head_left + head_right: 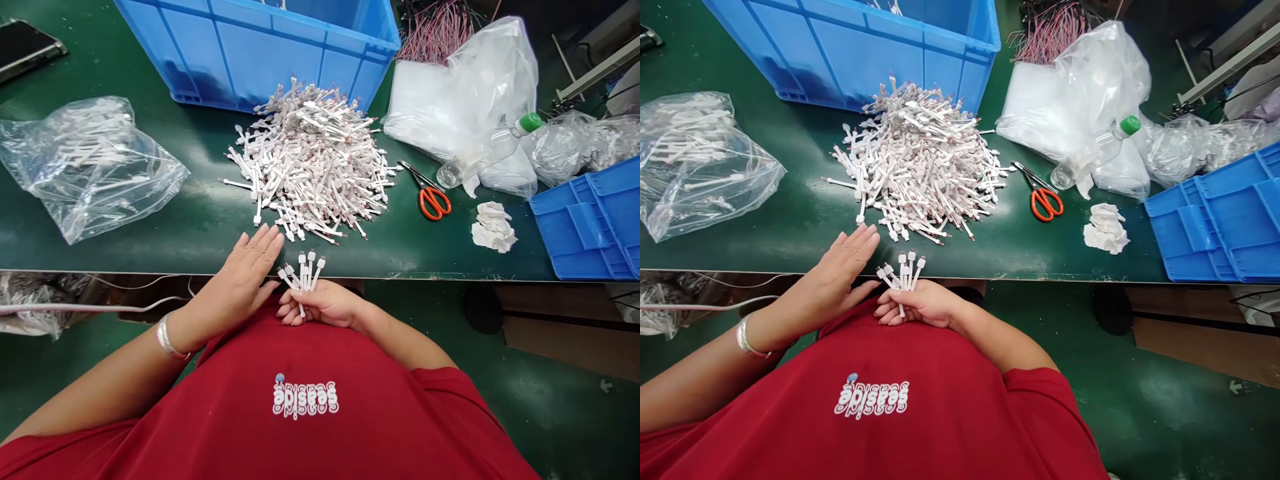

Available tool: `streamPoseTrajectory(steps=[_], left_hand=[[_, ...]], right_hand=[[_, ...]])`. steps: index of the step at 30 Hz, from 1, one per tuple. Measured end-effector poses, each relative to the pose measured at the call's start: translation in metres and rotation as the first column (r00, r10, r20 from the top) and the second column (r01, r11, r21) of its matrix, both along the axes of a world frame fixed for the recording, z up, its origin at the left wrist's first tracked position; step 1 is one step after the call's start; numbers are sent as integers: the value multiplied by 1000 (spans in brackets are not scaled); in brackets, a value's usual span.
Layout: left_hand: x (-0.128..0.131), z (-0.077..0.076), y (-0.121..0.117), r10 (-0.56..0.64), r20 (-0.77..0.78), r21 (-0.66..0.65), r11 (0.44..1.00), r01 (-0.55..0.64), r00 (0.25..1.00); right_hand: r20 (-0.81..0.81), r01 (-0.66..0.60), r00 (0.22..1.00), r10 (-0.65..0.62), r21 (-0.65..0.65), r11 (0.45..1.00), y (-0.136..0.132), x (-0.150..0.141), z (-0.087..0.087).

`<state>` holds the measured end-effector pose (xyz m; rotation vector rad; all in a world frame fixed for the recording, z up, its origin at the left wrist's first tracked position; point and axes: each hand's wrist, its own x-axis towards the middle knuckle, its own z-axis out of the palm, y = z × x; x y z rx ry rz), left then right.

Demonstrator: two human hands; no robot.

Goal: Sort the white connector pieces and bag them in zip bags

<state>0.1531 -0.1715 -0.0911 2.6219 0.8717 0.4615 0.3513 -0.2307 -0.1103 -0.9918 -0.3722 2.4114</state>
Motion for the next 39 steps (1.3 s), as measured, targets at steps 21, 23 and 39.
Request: streamPoseTrajectory(steps=[21, 23, 39], left_hand=[[21, -1, 0, -230, 7, 82, 970, 229, 973], [27, -1, 5, -269, 16, 76, 961, 267, 963], [9, 4, 51, 346, 347, -353, 909, -221, 872]], right_hand=[[212, -299, 932, 293, -4, 954, 32, -4, 28], [331, -357, 884, 331, 21, 934, 43, -3, 39], [452, -112, 705, -547, 832, 543, 102, -42, 50]])
